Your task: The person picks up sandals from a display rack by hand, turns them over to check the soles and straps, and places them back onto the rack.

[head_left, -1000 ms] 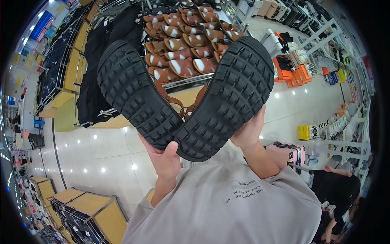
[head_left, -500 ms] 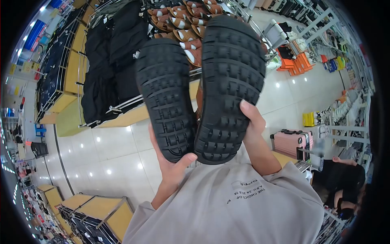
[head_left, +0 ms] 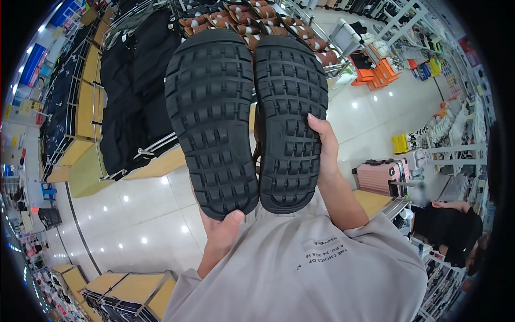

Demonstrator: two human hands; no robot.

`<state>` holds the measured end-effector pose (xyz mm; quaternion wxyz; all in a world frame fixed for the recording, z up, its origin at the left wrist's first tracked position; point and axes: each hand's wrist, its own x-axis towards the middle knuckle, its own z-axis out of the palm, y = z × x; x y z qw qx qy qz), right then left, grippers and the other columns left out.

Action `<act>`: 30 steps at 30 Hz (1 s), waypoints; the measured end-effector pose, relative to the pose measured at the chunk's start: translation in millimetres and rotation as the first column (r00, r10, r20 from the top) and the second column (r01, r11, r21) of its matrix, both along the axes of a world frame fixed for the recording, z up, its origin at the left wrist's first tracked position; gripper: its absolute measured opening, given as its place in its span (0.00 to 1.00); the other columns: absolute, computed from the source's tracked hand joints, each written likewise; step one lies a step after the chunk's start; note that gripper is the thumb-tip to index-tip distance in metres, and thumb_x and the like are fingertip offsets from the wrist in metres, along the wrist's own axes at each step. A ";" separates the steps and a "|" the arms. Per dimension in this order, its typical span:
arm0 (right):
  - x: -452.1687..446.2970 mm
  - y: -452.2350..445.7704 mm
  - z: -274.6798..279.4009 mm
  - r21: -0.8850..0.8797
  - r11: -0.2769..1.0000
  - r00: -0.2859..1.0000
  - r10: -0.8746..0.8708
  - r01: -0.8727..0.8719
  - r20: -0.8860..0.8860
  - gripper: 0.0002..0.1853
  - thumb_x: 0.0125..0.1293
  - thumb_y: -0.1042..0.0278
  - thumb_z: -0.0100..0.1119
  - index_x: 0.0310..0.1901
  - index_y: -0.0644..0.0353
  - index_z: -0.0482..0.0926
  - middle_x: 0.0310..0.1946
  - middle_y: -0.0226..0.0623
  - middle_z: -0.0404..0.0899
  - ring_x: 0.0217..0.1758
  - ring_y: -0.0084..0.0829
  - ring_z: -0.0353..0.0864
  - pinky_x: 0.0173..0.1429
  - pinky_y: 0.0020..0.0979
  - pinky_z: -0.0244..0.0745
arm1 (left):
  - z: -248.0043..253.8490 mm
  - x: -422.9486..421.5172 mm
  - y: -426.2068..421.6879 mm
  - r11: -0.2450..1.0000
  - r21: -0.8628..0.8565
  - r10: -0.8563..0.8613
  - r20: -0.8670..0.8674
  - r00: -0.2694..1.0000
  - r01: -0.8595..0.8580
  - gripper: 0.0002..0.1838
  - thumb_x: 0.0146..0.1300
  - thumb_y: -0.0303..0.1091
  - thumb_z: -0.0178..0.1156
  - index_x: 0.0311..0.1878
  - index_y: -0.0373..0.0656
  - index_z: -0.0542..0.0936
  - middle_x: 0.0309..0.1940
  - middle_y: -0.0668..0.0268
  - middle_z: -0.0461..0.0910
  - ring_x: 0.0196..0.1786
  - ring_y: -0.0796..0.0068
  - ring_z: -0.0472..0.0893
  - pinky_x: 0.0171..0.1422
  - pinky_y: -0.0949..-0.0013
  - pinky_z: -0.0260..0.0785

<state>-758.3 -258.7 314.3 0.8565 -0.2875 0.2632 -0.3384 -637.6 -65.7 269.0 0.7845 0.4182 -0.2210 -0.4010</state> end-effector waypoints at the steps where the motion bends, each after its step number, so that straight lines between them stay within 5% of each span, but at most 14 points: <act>1: -0.5 0.8 1.0 -0.012 1.000 1.000 -0.003 0.003 -0.015 0.23 0.69 0.53 0.50 0.51 0.67 0.77 0.41 0.41 0.84 0.39 0.30 0.86 0.45 0.31 0.82 | 0.6 0.8 2.0 1.000 0.010 -0.016 0.010 1.000 0.016 0.54 0.54 0.33 0.71 0.76 0.39 0.46 0.69 0.54 0.62 0.68 0.63 0.70 0.71 0.58 0.64; 14: -3.0 -0.2 8.9 -0.009 0.999 0.997 0.046 -0.046 0.066 0.27 0.67 0.54 0.50 0.56 0.71 0.73 0.45 0.47 0.83 0.42 0.35 0.87 0.49 0.34 0.83 | 17.3 -2.1 12.0 0.997 0.045 -0.062 0.116 0.991 0.057 0.55 0.51 0.32 0.74 0.75 0.36 0.46 0.68 0.53 0.63 0.66 0.63 0.71 0.69 0.61 0.65; 20: -10.3 -16.5 12.2 -0.055 0.995 0.994 0.082 -0.078 0.076 0.25 0.68 0.52 0.51 0.56 0.68 0.75 0.44 0.42 0.83 0.43 0.29 0.85 0.49 0.29 0.80 | 11.0 -2.6 -3.7 0.998 0.039 -0.056 0.199 0.978 0.049 0.54 0.52 0.32 0.73 0.75 0.35 0.46 0.67 0.53 0.63 0.67 0.63 0.69 0.68 0.61 0.66; 24: -19.4 -39.6 4.3 -0.178 0.984 1.000 0.005 -0.001 0.025 0.23 0.68 0.58 0.55 0.58 0.67 0.72 0.47 0.40 0.81 0.45 0.28 0.83 0.51 0.29 0.79 | 17.7 -15.6 -40.6 0.993 -0.101 0.072 0.097 0.993 -0.062 0.54 0.54 0.32 0.70 0.75 0.37 0.44 0.67 0.53 0.62 0.69 0.62 0.68 0.69 0.59 0.66; 30: -44.4 -101.2 -13.8 -0.378 0.919 0.986 -0.152 0.113 -0.073 0.26 0.65 0.70 0.60 0.63 0.67 0.66 0.53 0.41 0.77 0.52 0.27 0.79 0.57 0.28 0.75 | 0.5 -41.6 -108.6 0.998 -0.049 -0.037 0.202 0.979 0.048 0.51 0.60 0.21 0.62 0.77 0.46 0.38 0.70 0.50 0.59 0.68 0.56 0.71 0.73 0.51 0.64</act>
